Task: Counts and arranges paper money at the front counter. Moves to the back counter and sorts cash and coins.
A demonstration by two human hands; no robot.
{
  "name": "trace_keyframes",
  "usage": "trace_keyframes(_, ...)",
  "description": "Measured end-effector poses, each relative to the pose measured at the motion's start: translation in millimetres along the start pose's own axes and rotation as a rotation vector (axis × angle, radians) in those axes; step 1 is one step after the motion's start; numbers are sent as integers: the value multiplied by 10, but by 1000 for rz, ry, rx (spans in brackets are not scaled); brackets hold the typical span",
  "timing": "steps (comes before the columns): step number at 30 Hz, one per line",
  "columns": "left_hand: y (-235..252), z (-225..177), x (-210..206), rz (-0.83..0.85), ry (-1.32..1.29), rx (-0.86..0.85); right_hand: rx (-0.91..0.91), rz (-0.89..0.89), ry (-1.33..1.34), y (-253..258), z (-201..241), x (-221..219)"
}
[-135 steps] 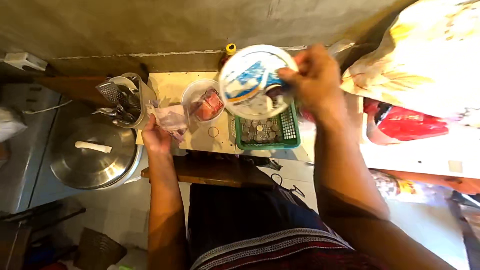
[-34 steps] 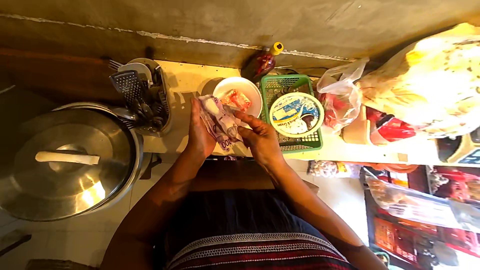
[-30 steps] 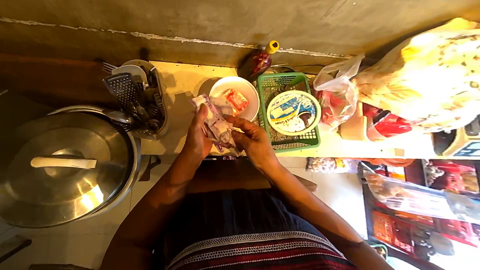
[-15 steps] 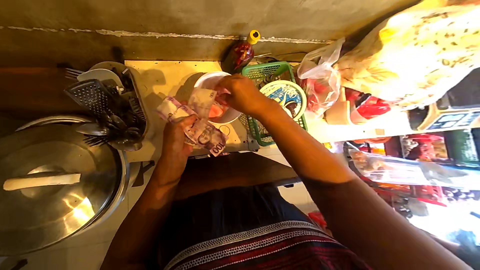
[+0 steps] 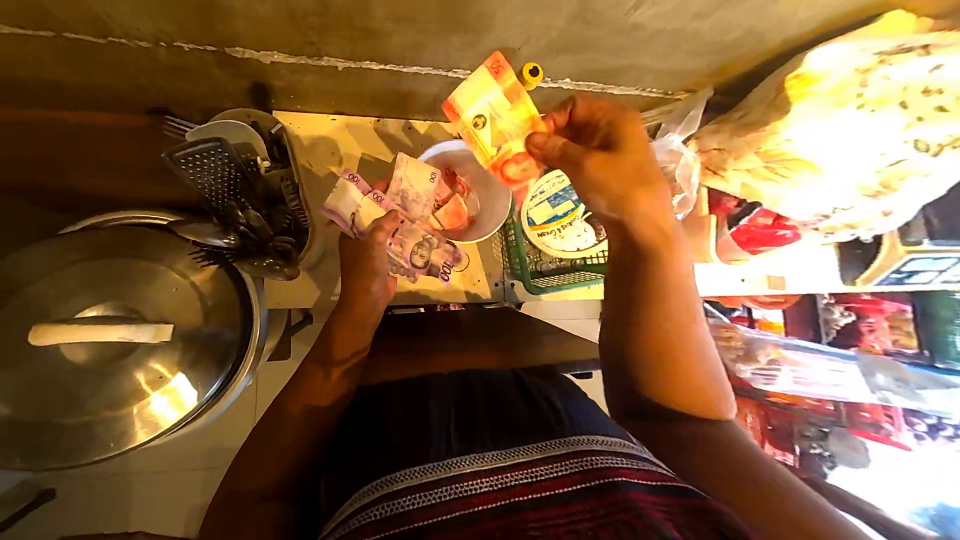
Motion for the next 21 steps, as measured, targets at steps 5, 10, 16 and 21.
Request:
trace_keyframes(5, -102, 2, -136, 119, 13, -66, -201, 172, 419, -685, -198, -618)
trace_keyframes(10, -203, 52, -155, 44, 28, -59, -250, 38, 352, -810, -331, -954)
trace_keyframes(16, -330, 86, -275, 64, 7, -36, -159, -174, 581, -920, -232, -939)
trace_keyframes(21, -522, 39, -504, 170, -55, 134, -159, -235, 585, -1095, -269, -576)
Point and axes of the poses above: each hand's wrist, its own y-axis towards the middle knuckle, its own x-axis out of the back of the hand, z = x × y, the point moved 4 cm from there along y, towards the middle knuckle
